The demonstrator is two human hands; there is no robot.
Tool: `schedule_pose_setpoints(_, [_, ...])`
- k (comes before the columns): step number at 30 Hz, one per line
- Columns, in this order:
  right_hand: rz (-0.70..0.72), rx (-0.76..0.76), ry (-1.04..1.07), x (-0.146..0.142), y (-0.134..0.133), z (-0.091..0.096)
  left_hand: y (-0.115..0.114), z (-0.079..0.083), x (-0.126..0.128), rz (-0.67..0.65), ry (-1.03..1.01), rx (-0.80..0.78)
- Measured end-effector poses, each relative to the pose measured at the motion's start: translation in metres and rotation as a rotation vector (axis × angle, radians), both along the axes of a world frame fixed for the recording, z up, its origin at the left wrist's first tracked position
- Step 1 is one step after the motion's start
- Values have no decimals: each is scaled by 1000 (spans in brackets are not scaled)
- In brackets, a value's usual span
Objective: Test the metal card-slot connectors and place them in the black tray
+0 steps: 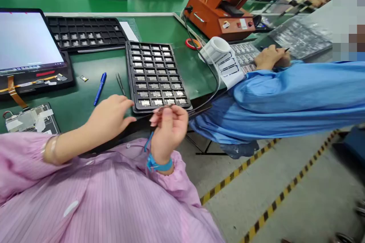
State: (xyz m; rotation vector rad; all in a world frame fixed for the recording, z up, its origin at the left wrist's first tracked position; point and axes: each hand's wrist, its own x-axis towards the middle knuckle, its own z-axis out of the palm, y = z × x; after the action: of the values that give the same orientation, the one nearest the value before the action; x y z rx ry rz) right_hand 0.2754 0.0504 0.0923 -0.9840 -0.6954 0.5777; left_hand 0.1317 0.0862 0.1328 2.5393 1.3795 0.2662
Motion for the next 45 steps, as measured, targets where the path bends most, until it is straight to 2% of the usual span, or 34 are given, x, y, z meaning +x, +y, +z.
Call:
schedule_pose_setpoints(2, [-111, -4, 23, 24, -4, 3, 12, -11, 24, -102, 76, 53])
schedule_pose_setpoints(4, [-157, -39, 19, 44, -10, 4, 21, -23, 39, -155, 107, 97])
schedule_pose_setpoints(7, [-180, -84, -26, 68, -21, -1, 28, -34, 48, -156, 124, 127])
schedule_pose_setpoints(10, [-232, -111, -43, 86, -29, -13, 29, -35, 48, -120, 105, 118])
schedule_pose_setpoints(15, [-273, -178, -14, 105, -30, -29, 29, -28, 48, -155, 123, 146])
schedule_pose_setpoints(21, [-234, -244, -155, 108, -30, -40, 29, -19, 50, -123, 101, 164])
schedule_pose_setpoints(27, [-216, -293, -193, 108, -23, -56, 30, 2, 53, -78, -7, 231])
schedule_pose_setpoints(32, [-167, -319, -221, 99, -3, -60, 33, 22, 53, -40, -93, 228])
schedule_pose_setpoints(39, [-312, -322, -462, 94, 34, -63, 36, 35, 53, -14, -119, 244])
schedule_pose_setpoints(45, [-367, -393, -759, 99, 43, -65, 35, 35, 52, -13, -143, 242])
